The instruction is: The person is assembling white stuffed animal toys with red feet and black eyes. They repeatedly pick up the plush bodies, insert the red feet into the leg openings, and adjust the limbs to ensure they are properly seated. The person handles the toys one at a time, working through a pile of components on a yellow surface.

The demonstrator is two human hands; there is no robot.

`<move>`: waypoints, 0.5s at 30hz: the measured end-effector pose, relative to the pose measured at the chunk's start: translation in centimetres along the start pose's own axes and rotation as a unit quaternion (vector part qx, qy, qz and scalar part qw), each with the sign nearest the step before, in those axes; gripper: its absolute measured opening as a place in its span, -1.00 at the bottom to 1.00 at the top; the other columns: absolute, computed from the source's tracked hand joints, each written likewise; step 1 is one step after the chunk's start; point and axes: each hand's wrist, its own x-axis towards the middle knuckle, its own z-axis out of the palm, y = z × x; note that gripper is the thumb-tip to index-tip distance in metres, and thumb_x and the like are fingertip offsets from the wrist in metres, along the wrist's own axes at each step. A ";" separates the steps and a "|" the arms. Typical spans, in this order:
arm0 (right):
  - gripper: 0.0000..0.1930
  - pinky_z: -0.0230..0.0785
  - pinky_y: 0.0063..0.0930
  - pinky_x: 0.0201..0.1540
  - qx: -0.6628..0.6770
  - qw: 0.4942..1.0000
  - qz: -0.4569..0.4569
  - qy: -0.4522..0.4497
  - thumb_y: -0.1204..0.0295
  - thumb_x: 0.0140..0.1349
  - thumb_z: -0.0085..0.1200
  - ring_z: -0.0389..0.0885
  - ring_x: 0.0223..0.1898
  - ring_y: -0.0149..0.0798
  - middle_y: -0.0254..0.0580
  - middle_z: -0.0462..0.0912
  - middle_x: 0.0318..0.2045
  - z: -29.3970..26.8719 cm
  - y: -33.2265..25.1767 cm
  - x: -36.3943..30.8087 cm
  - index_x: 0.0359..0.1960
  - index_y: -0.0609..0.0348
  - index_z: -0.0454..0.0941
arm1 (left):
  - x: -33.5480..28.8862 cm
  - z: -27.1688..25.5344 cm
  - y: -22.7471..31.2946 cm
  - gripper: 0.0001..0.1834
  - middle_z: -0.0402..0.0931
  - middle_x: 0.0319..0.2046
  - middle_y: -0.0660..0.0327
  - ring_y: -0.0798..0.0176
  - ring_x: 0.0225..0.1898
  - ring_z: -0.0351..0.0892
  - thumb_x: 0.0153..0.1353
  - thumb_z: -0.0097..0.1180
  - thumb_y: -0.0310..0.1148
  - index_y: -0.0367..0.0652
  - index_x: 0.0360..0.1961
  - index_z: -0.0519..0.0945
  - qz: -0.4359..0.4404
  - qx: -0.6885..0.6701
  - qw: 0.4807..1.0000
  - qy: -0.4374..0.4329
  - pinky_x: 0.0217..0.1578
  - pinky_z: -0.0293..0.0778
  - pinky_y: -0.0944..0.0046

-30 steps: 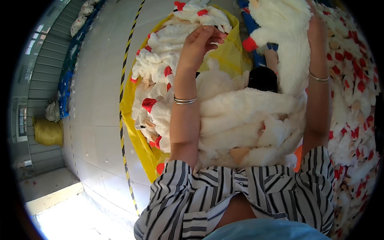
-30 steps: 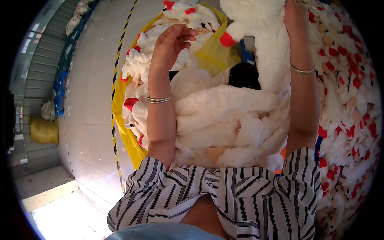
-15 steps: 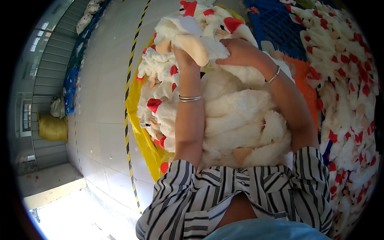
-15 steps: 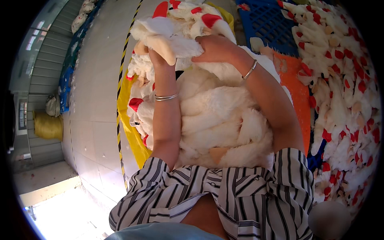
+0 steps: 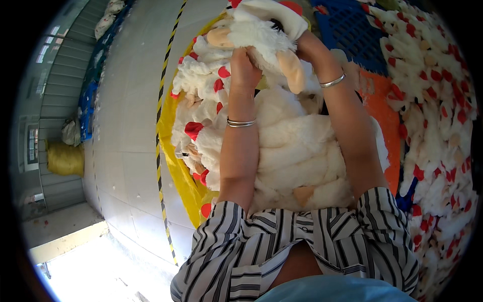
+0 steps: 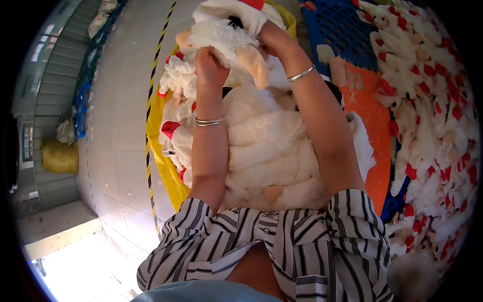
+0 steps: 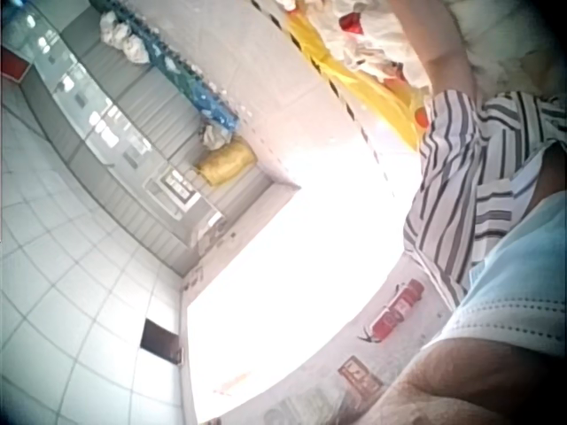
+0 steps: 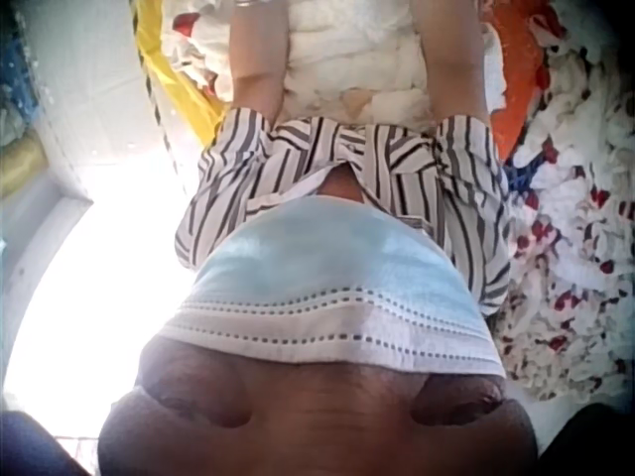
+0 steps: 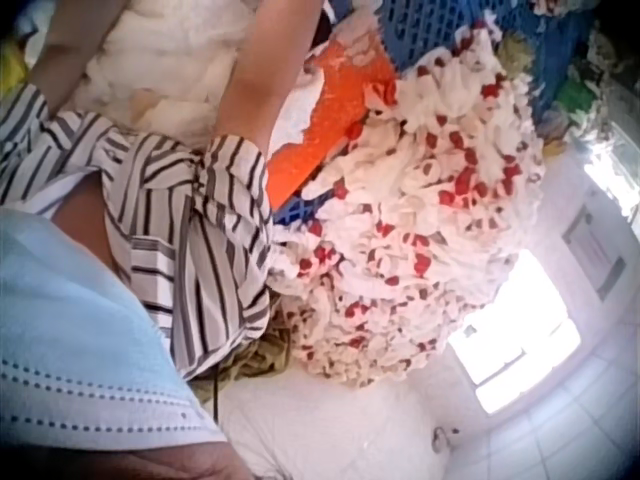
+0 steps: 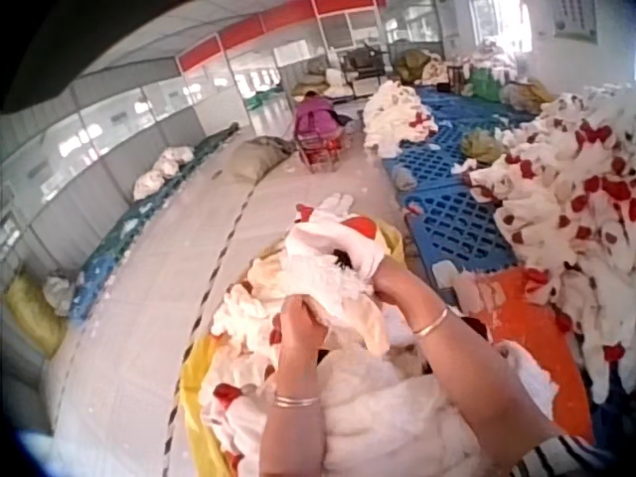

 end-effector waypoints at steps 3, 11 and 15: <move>-0.45 0.35 -0.48 0.11 -0.299 0.848 -0.417 -0.134 0.39 0.07 0.30 0.50 0.06 -0.33 -0.24 0.54 0.03 -0.2 -0.4 -0.5 0.13 0.21 0.46 | -0.8 1.0 1.1 -0.47 0.52 0.02 0.11 0.10 0.07 0.52 0.36 -0.28 -0.05 -0.22 0.13 0.41 -0.026 -0.060 0.997 -0.043 0.10 0.45 0.08; -0.62 0.39 -0.58 -0.02 0.000 0.982 0.045 -0.182 0.19 0.33 0.09 0.56 -0.12 -0.43 -0.24 0.65 -0.16 2.1 -2.0 -5.4 -0.03 0.26 0.58 | -0.6 -1.8 -2.5 -0.68 0.56 -0.12 0.20 0.28 -0.08 0.57 0.32 0.06 -0.24 -0.23 -0.02 0.52 -0.193 -0.035 0.972 -0.131 -0.07 0.52 0.29; -0.69 0.43 -0.54 -0.07 0.013 0.995 -0.006 -0.096 0.23 0.31 0.10 0.60 -0.16 -0.39 -0.19 0.67 -0.20 0.8 -1.4 -3.8 -0.19 0.28 0.62 | -0.9 0.6 -1.8 -0.56 0.56 -0.11 0.25 0.37 -0.10 0.54 0.29 0.14 -0.12 -0.23 0.04 0.53 -0.201 0.035 0.974 -0.103 -0.07 0.48 0.36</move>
